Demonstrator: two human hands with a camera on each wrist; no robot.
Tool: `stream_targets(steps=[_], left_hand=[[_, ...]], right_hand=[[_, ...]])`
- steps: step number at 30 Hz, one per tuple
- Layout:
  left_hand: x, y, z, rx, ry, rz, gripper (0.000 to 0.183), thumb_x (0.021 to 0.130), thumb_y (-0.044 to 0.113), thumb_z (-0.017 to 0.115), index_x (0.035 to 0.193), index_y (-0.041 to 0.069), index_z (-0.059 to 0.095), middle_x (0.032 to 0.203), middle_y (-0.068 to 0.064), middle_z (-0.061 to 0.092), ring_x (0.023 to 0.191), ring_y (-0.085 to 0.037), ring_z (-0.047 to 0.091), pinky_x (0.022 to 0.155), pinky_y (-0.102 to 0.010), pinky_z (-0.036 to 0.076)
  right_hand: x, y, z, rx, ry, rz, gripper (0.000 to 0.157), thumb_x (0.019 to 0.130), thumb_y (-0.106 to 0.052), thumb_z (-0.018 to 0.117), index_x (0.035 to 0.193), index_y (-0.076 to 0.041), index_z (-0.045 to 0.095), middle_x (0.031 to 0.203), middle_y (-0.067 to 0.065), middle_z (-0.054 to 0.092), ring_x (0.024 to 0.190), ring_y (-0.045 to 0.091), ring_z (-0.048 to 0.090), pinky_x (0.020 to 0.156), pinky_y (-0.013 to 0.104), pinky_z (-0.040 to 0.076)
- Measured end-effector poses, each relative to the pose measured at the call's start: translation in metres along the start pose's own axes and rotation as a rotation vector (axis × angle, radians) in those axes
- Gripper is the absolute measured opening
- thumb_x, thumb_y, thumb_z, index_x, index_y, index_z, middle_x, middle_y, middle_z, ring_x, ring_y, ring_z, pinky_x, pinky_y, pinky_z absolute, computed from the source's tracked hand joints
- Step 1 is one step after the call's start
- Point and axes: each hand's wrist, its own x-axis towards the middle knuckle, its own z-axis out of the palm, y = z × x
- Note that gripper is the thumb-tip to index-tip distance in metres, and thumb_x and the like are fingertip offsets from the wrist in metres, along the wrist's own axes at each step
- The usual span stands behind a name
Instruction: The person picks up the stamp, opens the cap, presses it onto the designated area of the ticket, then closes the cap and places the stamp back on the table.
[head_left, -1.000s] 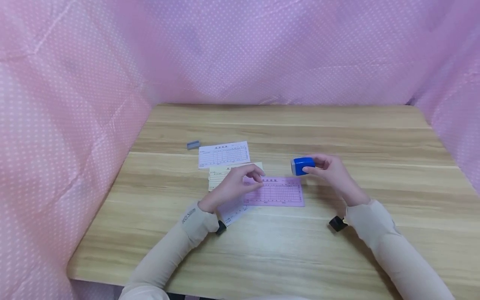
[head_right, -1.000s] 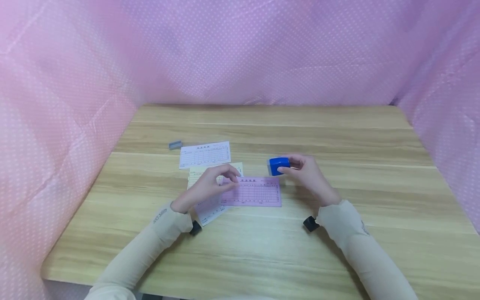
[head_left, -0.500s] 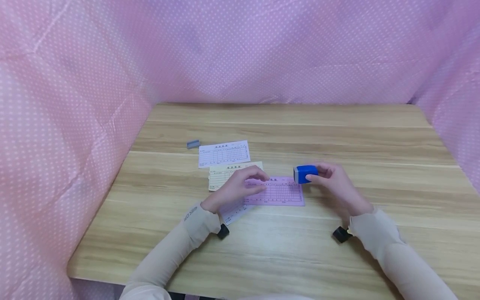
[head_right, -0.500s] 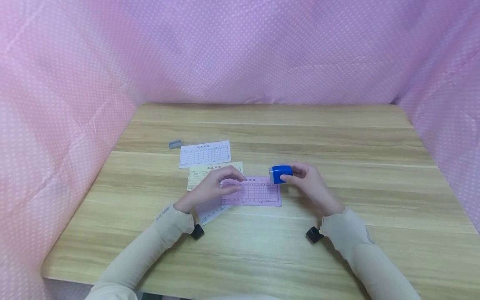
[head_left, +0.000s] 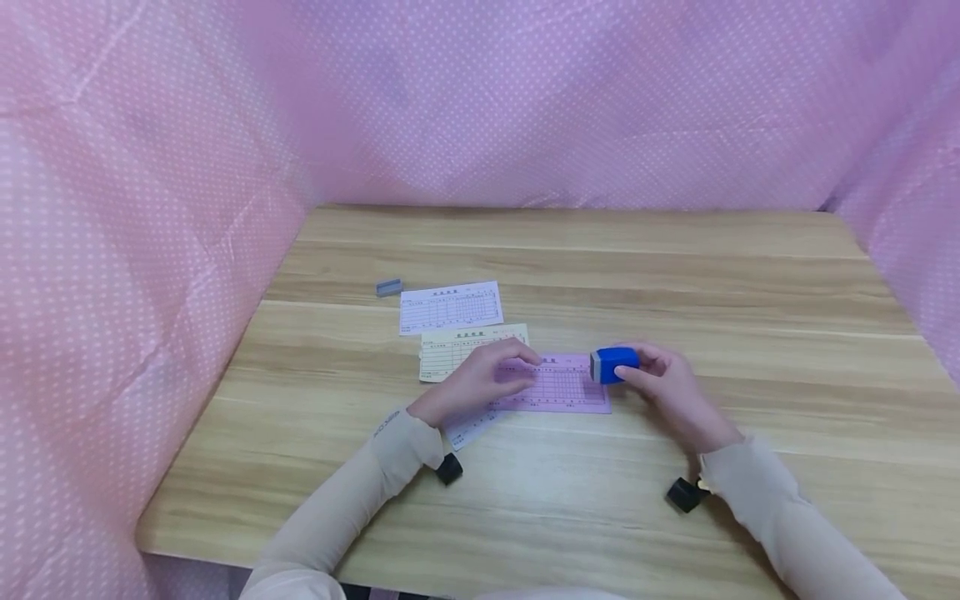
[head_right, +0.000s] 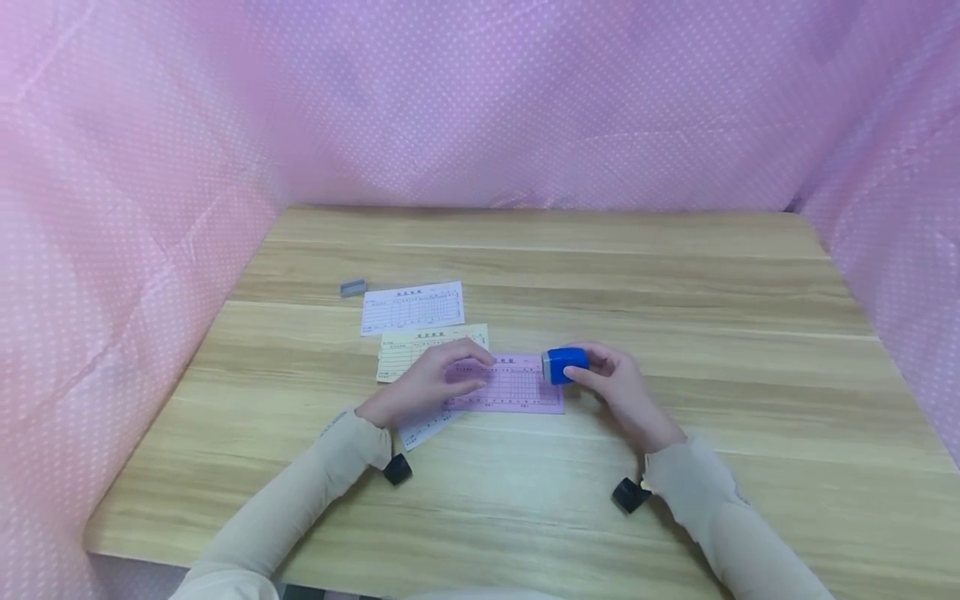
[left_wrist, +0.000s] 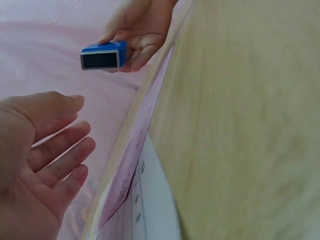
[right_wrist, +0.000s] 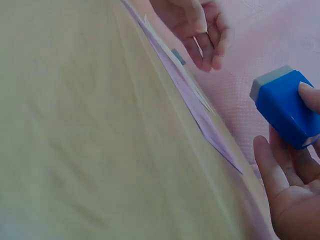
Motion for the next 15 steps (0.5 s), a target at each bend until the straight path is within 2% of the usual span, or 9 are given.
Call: stream_targets(steps=[5, 9, 12, 15], left_hand=[[-0.001, -0.006, 0.003, -0.048, -0.022, -0.026, 0.029, 0.092, 0.015, 0.066, 0.121, 0.012, 0.062, 0.123, -0.001, 0.063, 0.119, -0.011, 0.057, 0.105, -0.03, 0.044], [-0.002, -0.008, 0.005, -0.047, -0.027, -0.038, 0.03, 0.092, 0.017, 0.067, 0.121, 0.014, 0.063, 0.122, 0.003, 0.063, 0.12, -0.008, 0.056, 0.106, -0.03, 0.043], [-0.002, -0.009, 0.005, -0.021, -0.021, -0.035, 0.029, 0.091, 0.015, 0.067, 0.12, 0.014, 0.064, 0.122, 0.004, 0.063, 0.12, -0.008, 0.055, 0.107, -0.031, 0.043], [-0.001, -0.01, 0.005, -0.002, -0.031, -0.026, 0.029, 0.091, 0.013, 0.067, 0.12, 0.013, 0.063, 0.124, 0.003, 0.063, 0.122, -0.009, 0.054, 0.108, -0.031, 0.042]], right_hand=[[-0.002, 0.008, 0.006, 0.03, 0.001, -0.054, 0.047, 0.095, -0.025, 0.062, 0.132, 0.002, 0.052, 0.111, -0.019, 0.064, 0.104, -0.004, 0.059, 0.088, 0.011, 0.049], [0.0, 0.013, 0.009, -0.01, 0.014, -0.113, 0.043, 0.094, -0.021, 0.063, 0.129, 0.003, 0.055, 0.11, -0.022, 0.063, 0.104, -0.007, 0.058, 0.089, 0.009, 0.047], [0.002, 0.016, 0.009, -0.084, 0.013, -0.125, 0.045, 0.093, -0.023, 0.065, 0.129, 0.001, 0.055, 0.119, -0.013, 0.062, 0.107, -0.005, 0.057, 0.089, 0.009, 0.046], [0.003, 0.018, 0.008, -0.181, 0.008, -0.132, 0.046, 0.092, -0.026, 0.067, 0.13, -0.003, 0.057, 0.129, 0.004, 0.06, 0.113, 0.004, 0.056, 0.09, 0.009, 0.044]])
